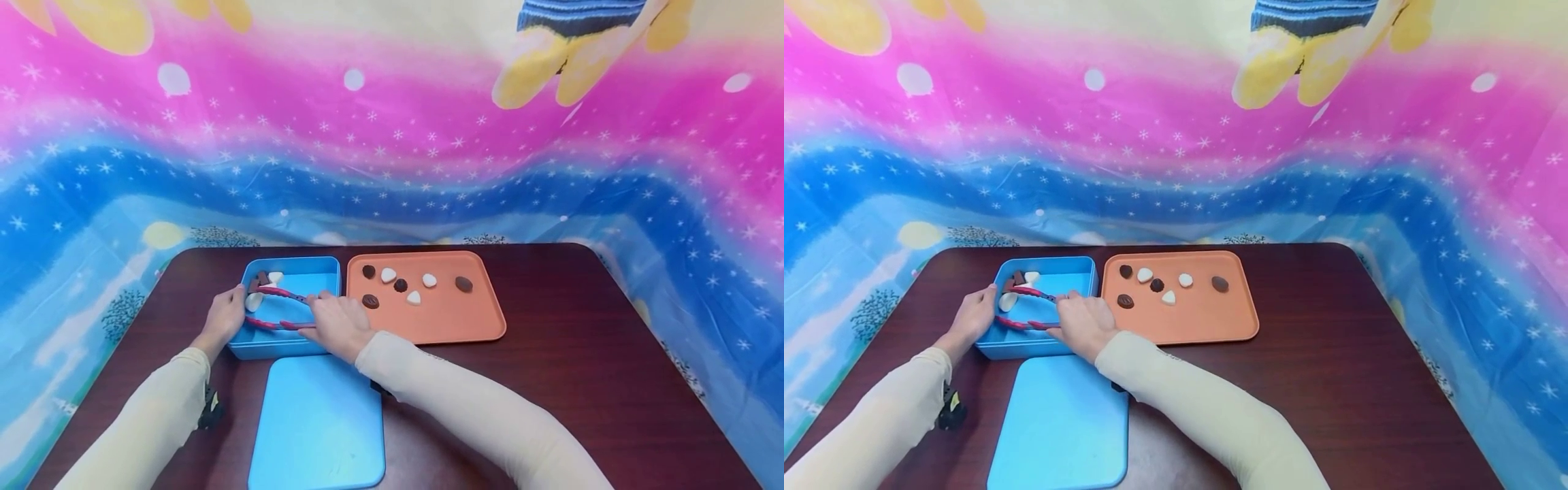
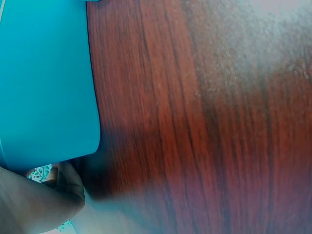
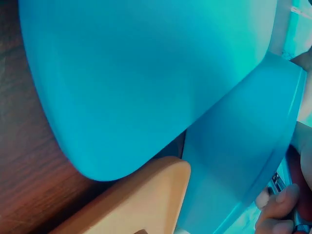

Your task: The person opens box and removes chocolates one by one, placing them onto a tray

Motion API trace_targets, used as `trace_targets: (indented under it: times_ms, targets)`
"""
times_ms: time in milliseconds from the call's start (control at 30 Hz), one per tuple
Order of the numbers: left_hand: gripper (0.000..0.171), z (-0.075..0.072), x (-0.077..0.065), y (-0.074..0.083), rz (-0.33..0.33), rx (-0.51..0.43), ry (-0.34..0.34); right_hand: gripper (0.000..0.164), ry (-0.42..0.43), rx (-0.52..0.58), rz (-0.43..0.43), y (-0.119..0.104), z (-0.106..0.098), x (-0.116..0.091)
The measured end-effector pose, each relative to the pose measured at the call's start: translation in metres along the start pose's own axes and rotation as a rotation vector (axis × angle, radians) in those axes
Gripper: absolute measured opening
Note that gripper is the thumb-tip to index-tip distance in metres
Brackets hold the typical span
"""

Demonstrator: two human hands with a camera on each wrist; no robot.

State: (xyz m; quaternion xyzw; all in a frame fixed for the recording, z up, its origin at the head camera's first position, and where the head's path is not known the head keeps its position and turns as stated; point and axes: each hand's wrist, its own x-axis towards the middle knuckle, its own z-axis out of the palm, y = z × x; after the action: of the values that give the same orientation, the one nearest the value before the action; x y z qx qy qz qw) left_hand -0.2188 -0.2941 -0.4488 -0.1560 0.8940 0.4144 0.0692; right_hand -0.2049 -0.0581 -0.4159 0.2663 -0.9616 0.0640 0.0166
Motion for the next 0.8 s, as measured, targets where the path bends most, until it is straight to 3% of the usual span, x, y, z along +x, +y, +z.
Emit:
trace_targets:
  times_ms: [333,800]
  targets:
    - [0.073,-0.0007,0.0022,-0.0010,0.007,0.020,-0.005,0.052,-0.029,-0.009,0.026,-0.0016,0.0052,0.0018]
    - [0.073,0.0002,0.0020,-0.0015,0.003,0.021,-0.007,0.051,0.001,-0.040,0.043,-0.0034,0.0087,0.0000]
